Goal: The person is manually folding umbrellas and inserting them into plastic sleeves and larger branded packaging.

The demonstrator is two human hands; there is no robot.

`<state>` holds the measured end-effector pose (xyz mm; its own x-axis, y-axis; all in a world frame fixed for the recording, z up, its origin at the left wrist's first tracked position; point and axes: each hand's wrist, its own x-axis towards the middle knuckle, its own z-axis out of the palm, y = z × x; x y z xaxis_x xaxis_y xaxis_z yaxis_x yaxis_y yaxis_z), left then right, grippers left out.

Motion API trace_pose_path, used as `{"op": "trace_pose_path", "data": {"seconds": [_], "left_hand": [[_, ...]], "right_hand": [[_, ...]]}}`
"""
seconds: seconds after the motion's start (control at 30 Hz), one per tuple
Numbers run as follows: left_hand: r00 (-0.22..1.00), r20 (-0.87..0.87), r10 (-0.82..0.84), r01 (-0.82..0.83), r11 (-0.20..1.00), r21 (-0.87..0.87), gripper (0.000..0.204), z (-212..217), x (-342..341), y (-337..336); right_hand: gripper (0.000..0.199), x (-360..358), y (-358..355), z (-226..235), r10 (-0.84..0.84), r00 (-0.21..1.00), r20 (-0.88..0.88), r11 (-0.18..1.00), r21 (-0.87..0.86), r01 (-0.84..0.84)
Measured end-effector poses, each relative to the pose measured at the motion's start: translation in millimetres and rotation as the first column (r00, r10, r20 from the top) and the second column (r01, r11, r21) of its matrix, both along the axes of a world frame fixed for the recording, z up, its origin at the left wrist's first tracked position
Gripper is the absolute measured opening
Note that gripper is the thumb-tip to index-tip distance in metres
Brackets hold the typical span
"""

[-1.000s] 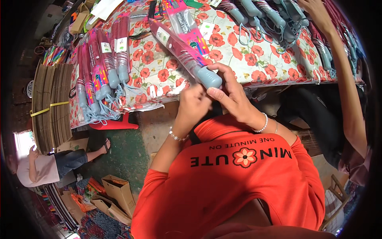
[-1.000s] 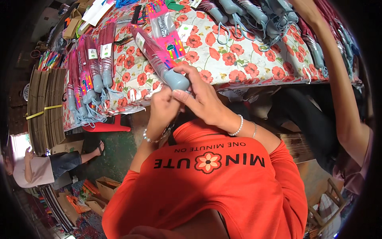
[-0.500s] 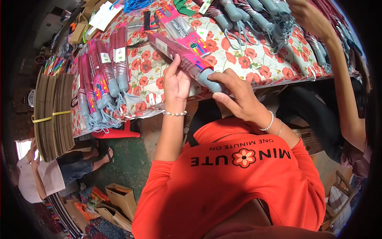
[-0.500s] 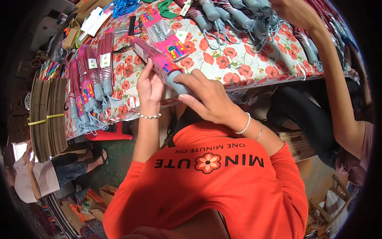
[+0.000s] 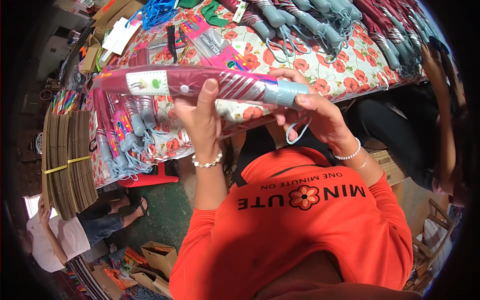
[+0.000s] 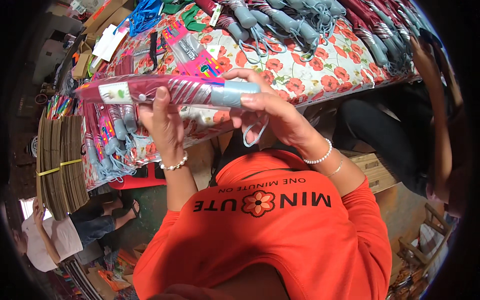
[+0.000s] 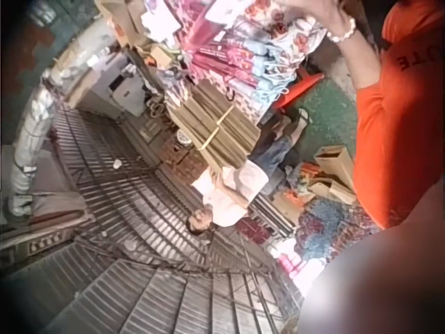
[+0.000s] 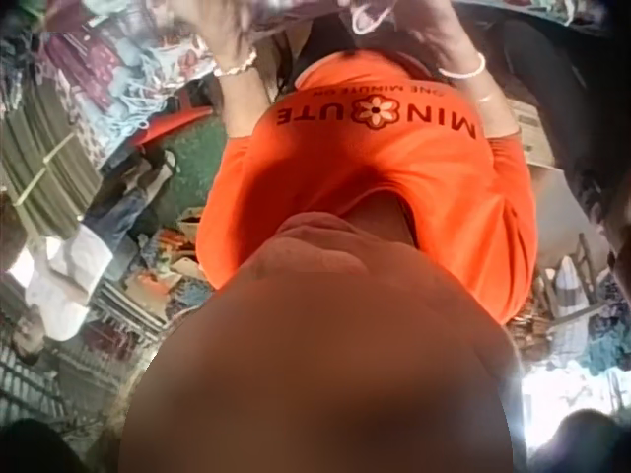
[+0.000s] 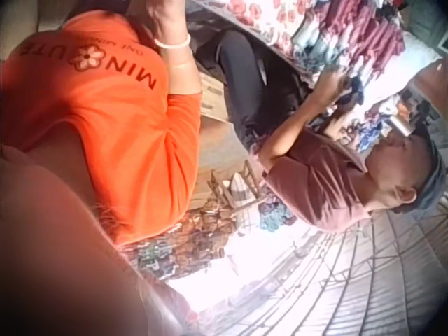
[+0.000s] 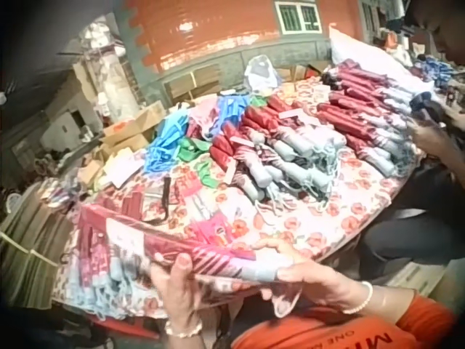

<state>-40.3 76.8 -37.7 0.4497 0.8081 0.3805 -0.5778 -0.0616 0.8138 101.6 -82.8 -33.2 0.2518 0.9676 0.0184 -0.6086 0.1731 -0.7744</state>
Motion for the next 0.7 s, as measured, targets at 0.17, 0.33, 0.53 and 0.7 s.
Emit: {"op": "trace_pose_path", "data": {"seconds": [0.17,0.33,0.53,0.7], "left_hand": [[0.967,-0.242,0.084,-0.051,0.989,0.138,0.042,26.5,-18.4,3.3],[0.951,0.120,-0.284,0.288,0.957,-0.019,0.046,53.0,-14.3,0.9],[0.794,0.469,-0.387,0.439,0.898,-0.002,0.039,37.5,-8.1,40.6],[0.779,0.526,-0.341,0.478,0.866,-0.147,0.029,14.8,-19.8,65.5]], "right_hand": [[0.054,4.4,1.1,6.7,0.129,0.963,0.237,0.992,-0.024,-0.127],[0.056,4.4,3.3,-10.0,0.406,0.859,-0.312,0.903,0.280,-0.325],[0.063,-7.7,8.2,-4.6,-0.042,0.900,0.434,0.960,0.268,-0.085],[0.067,-11.6,6.2,-10.3,-0.307,0.497,0.812,0.941,0.337,0.030]]}}
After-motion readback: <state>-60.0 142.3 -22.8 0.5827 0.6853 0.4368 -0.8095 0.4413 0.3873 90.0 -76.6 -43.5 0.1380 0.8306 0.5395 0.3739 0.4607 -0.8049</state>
